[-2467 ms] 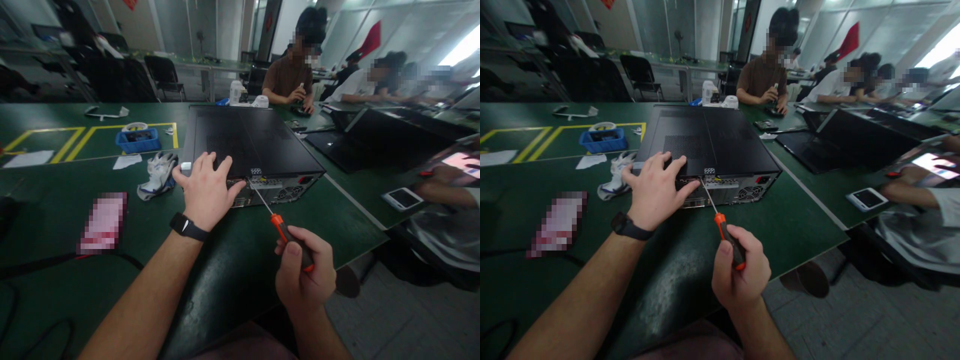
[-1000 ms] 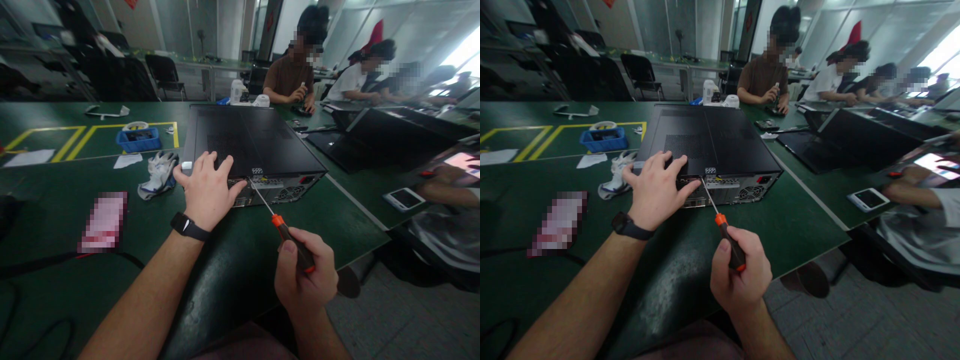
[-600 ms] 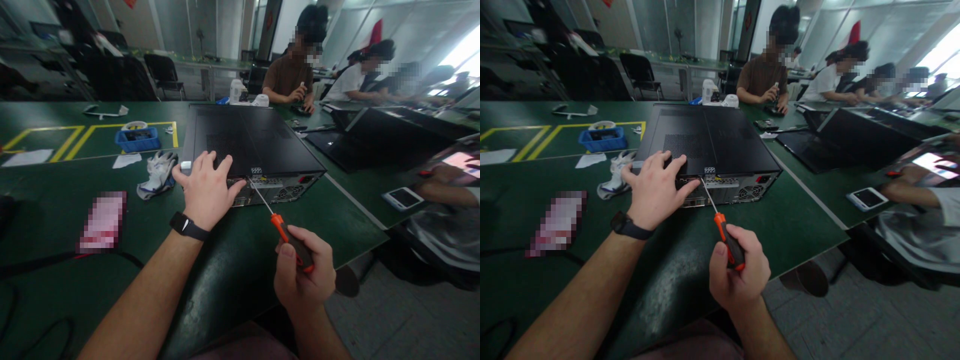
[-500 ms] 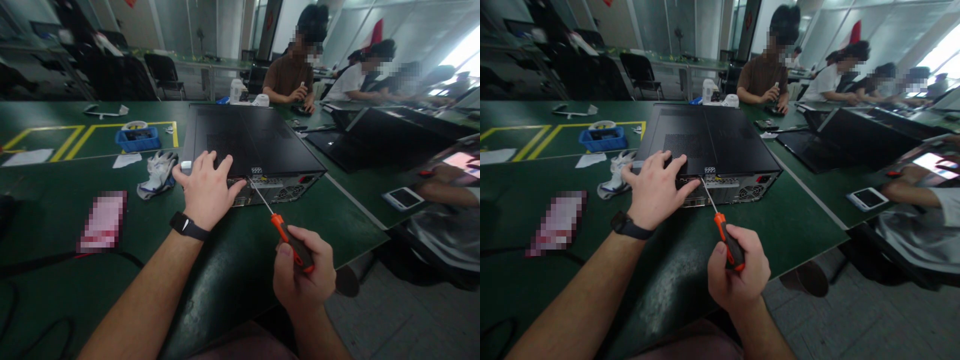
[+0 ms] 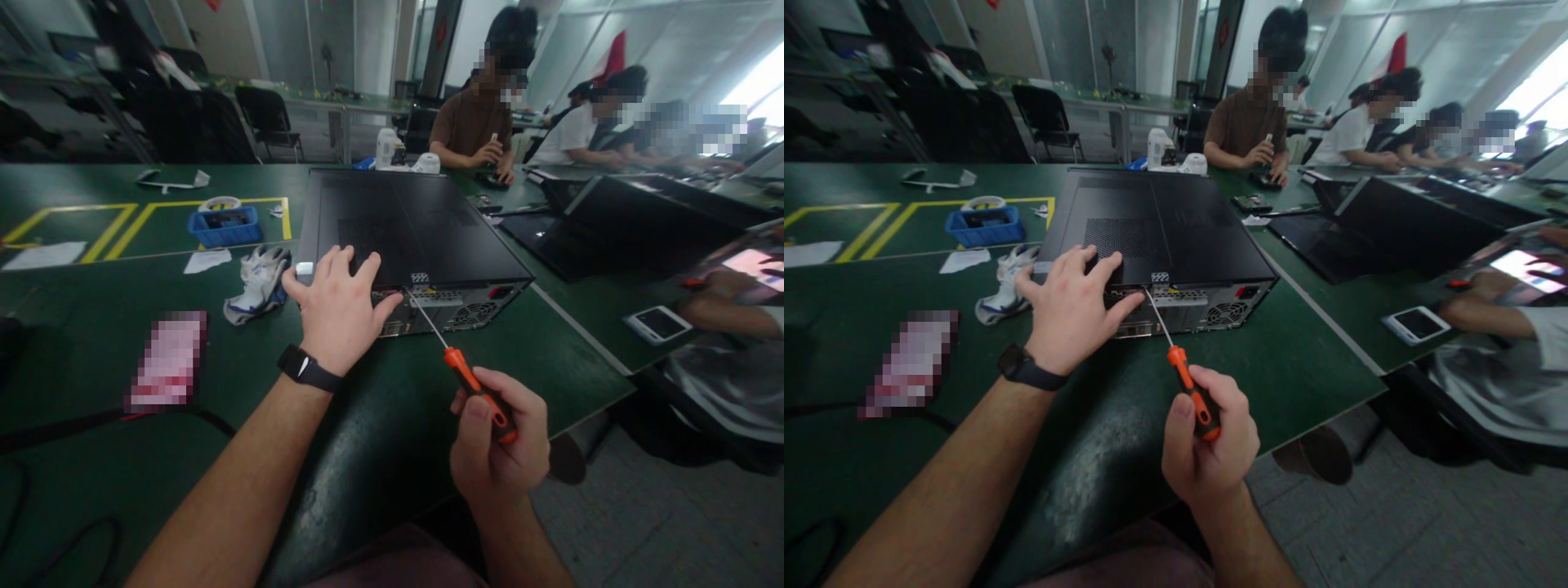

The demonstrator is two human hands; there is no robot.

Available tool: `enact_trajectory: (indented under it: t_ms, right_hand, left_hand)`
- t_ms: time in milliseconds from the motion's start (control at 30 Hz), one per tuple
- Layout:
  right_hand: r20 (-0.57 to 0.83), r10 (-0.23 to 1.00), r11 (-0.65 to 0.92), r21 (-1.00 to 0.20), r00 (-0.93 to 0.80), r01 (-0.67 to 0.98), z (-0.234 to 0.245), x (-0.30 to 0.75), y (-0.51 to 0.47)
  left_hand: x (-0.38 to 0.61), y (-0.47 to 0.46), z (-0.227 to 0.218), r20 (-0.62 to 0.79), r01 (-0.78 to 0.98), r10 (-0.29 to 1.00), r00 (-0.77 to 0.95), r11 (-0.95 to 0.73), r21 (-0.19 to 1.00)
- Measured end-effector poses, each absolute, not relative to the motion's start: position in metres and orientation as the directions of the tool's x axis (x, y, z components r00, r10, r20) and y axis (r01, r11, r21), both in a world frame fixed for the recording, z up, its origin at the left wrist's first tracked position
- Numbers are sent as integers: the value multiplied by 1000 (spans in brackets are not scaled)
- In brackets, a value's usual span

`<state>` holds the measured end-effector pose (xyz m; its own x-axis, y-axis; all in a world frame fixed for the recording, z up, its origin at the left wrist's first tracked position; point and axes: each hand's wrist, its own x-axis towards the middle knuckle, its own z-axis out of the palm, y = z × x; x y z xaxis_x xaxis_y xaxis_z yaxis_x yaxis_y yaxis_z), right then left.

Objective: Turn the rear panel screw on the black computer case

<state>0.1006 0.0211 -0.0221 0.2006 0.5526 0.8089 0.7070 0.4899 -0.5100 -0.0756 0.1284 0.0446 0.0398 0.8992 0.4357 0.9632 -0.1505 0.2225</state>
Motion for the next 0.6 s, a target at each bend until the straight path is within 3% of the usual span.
enact_trajectory:
  t_ms: [167,367,500,600]
  right_hand:
    - [825,536,533,-496,181,685,-20,100,23]
    - [834,513,452,-463,203,762,-21,98,20]
    - [800,538,379,-510,265,772,-21,98,19]
    - [793,559,436,-529,242,728,-20,98,19]
  left_hand:
    - [-76,129,45,436,963,899,39,-151,225]
    - [-76,128,44,440,963,897,42,-154,222]
    - [-76,128,44,437,964,898,42,-151,217]
    - [-76,128,44,430,967,902,40,-144,212]
